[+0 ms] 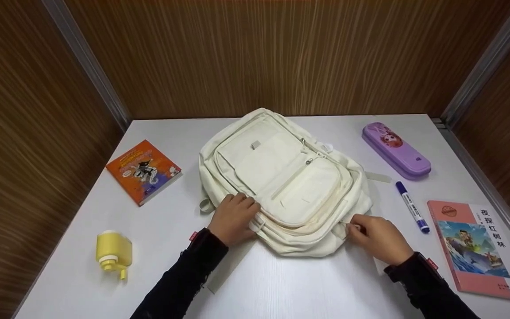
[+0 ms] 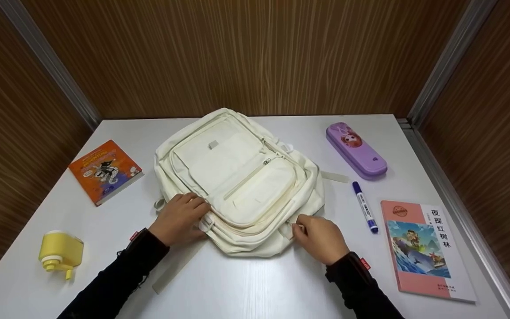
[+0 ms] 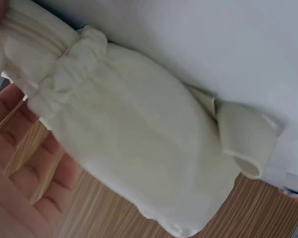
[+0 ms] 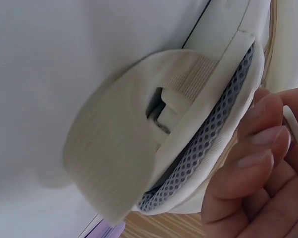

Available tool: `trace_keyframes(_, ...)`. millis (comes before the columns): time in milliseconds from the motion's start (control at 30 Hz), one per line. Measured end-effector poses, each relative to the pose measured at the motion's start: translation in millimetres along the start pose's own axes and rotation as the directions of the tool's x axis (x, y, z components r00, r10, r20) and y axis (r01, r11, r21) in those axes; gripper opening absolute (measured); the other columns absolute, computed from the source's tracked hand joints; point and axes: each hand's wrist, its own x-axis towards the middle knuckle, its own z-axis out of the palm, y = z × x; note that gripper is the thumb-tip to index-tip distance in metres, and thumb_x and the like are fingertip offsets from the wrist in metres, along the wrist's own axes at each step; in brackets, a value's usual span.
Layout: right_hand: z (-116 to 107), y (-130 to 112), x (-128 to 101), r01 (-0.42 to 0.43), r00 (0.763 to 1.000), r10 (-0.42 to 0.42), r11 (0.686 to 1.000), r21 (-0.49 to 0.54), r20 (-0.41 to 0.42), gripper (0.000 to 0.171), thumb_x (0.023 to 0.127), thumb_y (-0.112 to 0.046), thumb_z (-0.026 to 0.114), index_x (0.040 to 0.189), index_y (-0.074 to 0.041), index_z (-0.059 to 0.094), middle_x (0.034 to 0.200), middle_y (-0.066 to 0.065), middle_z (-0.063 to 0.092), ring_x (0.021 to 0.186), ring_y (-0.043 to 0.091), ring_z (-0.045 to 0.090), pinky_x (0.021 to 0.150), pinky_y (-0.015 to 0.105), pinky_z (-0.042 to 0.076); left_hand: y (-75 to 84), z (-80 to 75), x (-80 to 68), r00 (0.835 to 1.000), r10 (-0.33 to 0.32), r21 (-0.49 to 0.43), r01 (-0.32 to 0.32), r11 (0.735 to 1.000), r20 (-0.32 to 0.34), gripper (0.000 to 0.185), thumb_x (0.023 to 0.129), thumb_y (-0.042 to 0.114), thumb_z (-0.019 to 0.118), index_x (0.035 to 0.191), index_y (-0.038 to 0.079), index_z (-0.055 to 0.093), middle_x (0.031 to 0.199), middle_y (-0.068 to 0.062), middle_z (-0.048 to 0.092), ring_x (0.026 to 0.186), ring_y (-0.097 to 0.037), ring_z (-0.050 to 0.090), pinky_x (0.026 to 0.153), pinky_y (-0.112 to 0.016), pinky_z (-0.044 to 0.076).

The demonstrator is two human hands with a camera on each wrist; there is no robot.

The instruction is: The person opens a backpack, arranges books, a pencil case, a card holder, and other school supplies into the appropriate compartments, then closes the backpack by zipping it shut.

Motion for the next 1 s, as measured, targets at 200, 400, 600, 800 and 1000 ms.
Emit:
trace_keyframes(200, -1.5, 5.7, 0.2, -0.002, 1.0, 0.002, 1.0, 0.004, -0.029, 0.025, 0.091, -0.013, 0.063, 0.069, -0.02, 0.053, 0.057, -0.012, 0.038, 0.05, 0.003, 0.037, 0.049, 0.021, 0.03, 3.6, 7.1, 2.2, 0.996, -0.006, 0.033, 0.009, 0.999, -0.087, 0.048, 0.063, 0.047, 0.082, 0.097, 0.019, 0.064, 0.096, 0.004, 0.064, 0.093, -0.018, 0.058, 0.081, -0.035, 0.045)
trace_keyframes(400, -4.8, 8.4, 1.2, -0.017, 0.998, 0.018, 1.0, 0.008, -0.057, 0.024, 0.091, -0.014, 0.063, 0.07, -0.019, 0.054, 0.057, -0.01, 0.04, 0.051, 0.005, 0.038, 0.05, 0.022, 0.031, 11.0, 10.2, 5.7, 0.99, 0.007, 0.069, 0.003, 0.998, -0.143, 0.044, 0.062, 0.047, 0.081, 0.092, 0.019, 0.064, 0.089, 0.004, 0.064, 0.086, -0.018, 0.059, 0.076, -0.035, 0.045)
trace_keyframes(600, -3.6, 8.2, 2.4, -0.028, 0.998, 0.028, 1.0, -0.008, -0.05, 0.023, 0.092, -0.014, 0.064, 0.071, -0.019, 0.056, 0.06, -0.008, 0.044, 0.053, 0.006, 0.039, 0.051, 0.022, 0.031, 18.4, 13.0, 8.2, 0.988, -0.018, 0.073, 0.029, 0.997, -0.156, 0.043, 0.063, 0.049, 0.079, 0.089, 0.018, 0.063, 0.088, 0.003, 0.063, 0.086, -0.018, 0.059, 0.075, -0.034, 0.045)
trace_keyframes(800, 1.0, 5.4, 2.8, 0.003, 0.997, -0.005, 0.999, -0.036, -0.076, 0.027, 0.09, -0.015, 0.067, 0.068, -0.02, 0.053, 0.06, -0.009, 0.04, 0.054, 0.005, 0.037, 0.051, 0.021, 0.03, 28.9, 14.7, 10.2, 0.987, -0.046, 0.047, 0.053, 0.997, -0.153, 0.033, 0.066, 0.033, 0.078, 0.089, 0.016, 0.061, 0.088, 0.002, 0.062, 0.088, -0.018, 0.059, 0.071, -0.033, 0.046)
trace_keyframes(1000, 6.6, 1.1, 1.6, -0.004, 0.998, 0.002, 0.999, -0.032, -0.065, 0.026, 0.091, -0.014, 0.065, 0.069, -0.02, 0.053, 0.057, -0.012, 0.041, 0.051, 0.003, 0.038, 0.049, 0.021, 0.031, 36.7, 15.5, 12.5, 0.983, -0.073, 0.037, 0.08, 0.996, -0.168, 0.03, 0.063, 0.025, 0.078, 0.086, 0.015, 0.061, 0.085, 0.001, 0.06, 0.085, -0.019, 0.059, 0.066, -0.034, 0.046)
